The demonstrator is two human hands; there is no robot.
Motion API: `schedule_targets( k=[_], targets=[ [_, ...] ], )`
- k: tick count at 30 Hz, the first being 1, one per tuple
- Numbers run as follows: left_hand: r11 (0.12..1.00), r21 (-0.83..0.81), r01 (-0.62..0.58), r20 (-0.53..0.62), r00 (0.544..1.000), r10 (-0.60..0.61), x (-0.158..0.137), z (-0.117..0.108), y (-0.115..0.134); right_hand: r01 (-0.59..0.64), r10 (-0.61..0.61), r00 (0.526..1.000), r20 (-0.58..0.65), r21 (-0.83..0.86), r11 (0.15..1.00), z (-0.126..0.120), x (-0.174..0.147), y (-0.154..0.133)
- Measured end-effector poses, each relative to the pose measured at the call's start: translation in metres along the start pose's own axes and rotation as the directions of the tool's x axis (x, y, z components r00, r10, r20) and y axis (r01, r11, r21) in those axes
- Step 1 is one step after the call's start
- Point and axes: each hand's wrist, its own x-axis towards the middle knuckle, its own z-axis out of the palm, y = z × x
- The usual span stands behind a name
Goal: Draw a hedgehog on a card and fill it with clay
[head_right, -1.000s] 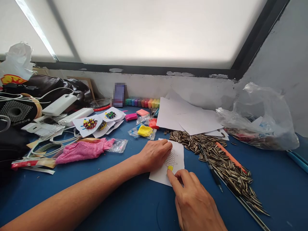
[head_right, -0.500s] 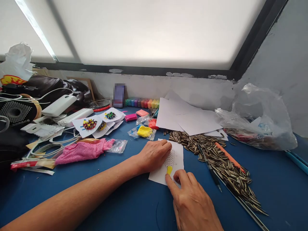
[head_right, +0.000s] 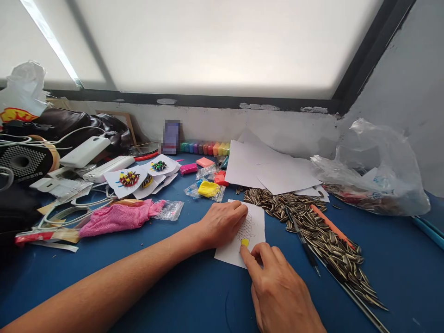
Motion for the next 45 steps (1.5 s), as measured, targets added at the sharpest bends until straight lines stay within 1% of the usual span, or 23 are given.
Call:
schedule_targets(
  k=[5,9,13,17,21,24,29,37,45],
  targets=[
    [1.000,-0.002,0.007,0.024,1.000,-0.007,0.001,-0.001,0.001,0.012,-0.011,0.999,0.044,-0.017,1.000,0.007,-0.003,0.003],
    [1.000,0.007,0.001,0.001,1.000,-0.001,0.001,0.001,0.000,-0.005,0.007,0.997,0.080,-0.034,0.999,0.007,-0.007,0.002],
    [1.000,0.010,-0.002,-0.018,1.000,0.002,0.000,0.001,0.000,-0.006,0.009,0.997,0.075,-0.041,0.999,0.005,-0.006,-0.002],
    [1.000,0.009,0.010,0.017,1.000,-0.010,0.000,-0.001,0.000,-0.003,0.005,0.998,0.056,-0.038,0.999,0.003,-0.004,-0.002],
    [1.000,0.003,0.011,0.024,1.000,-0.011,0.000,0.000,0.001,0.011,-0.011,0.997,0.073,-0.007,1.000,0.000,-0.004,-0.001],
    [1.000,0.005,0.006,0.007,1.000,-0.006,0.000,0.001,0.000,0.028,-0.028,0.999,0.042,0.007,1.000,-0.002,-0.003,-0.001],
    [1.000,0.009,-0.005,-0.015,1.000,0.005,0.000,0.002,0.000,0.010,-0.013,0.999,-0.039,-0.055,0.998,0.001,0.000,-0.004],
    [1.000,0.023,-0.012,-0.043,0.999,0.013,0.000,0.003,-0.001,0.045,-0.047,0.999,-0.007,-0.153,0.987,0.002,-0.001,-0.005],
    [1.000,0.026,0.002,-0.023,1.000,-0.001,0.000,0.000,0.000,0.043,-0.046,0.999,-0.012,-0.205,0.978,0.003,-0.003,-0.010]
  ],
)
